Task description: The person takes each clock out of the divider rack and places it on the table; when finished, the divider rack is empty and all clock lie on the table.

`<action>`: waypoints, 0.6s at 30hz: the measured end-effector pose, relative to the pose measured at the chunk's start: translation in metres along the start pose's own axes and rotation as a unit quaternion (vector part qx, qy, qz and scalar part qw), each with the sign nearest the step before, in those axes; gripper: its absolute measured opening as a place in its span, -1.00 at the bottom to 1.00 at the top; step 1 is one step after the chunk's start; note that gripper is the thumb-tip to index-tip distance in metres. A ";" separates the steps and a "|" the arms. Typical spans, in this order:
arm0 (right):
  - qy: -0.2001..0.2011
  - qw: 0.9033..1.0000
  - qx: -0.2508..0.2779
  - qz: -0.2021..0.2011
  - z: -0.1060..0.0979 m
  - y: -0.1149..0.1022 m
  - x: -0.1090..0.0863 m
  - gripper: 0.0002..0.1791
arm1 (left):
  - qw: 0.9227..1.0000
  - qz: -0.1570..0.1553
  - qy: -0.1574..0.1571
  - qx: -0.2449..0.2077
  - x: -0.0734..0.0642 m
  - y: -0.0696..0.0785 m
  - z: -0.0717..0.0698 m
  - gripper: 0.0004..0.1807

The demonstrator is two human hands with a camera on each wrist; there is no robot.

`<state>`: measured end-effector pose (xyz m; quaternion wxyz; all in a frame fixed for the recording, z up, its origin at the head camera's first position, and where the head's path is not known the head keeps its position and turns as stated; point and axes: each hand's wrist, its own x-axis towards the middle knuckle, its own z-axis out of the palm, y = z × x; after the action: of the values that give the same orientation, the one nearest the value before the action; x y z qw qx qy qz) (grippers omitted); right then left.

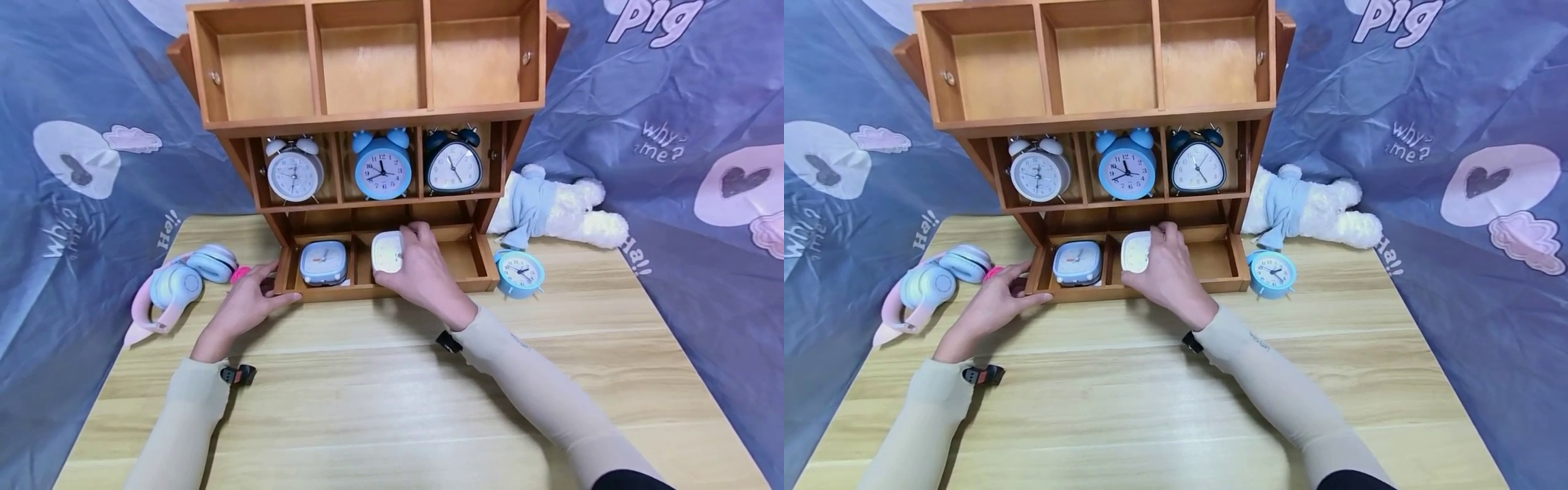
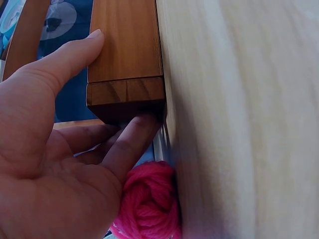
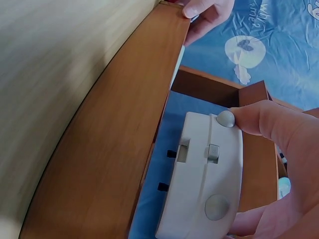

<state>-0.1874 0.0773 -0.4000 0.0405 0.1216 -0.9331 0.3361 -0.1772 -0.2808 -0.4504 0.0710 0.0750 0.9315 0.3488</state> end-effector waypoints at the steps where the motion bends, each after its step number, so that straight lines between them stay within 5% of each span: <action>1: 0.002 1.000 0.000 0.000 -0.002 0.002 -0.001 0.06 | 1.000 0.000 -0.001 0.001 0.001 0.000 0.000 0.14; 18: 0.018 0.999 -0.013 0.034 -0.033 0.027 -0.025 0.10 | 1.000 0.000 -0.001 0.002 -0.001 0.002 0.001 0.14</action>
<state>-0.1699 0.1235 -0.3954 0.0476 0.0835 -0.9399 0.3276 -0.1754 -0.2788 -0.4497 0.0720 0.0757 0.9320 0.3471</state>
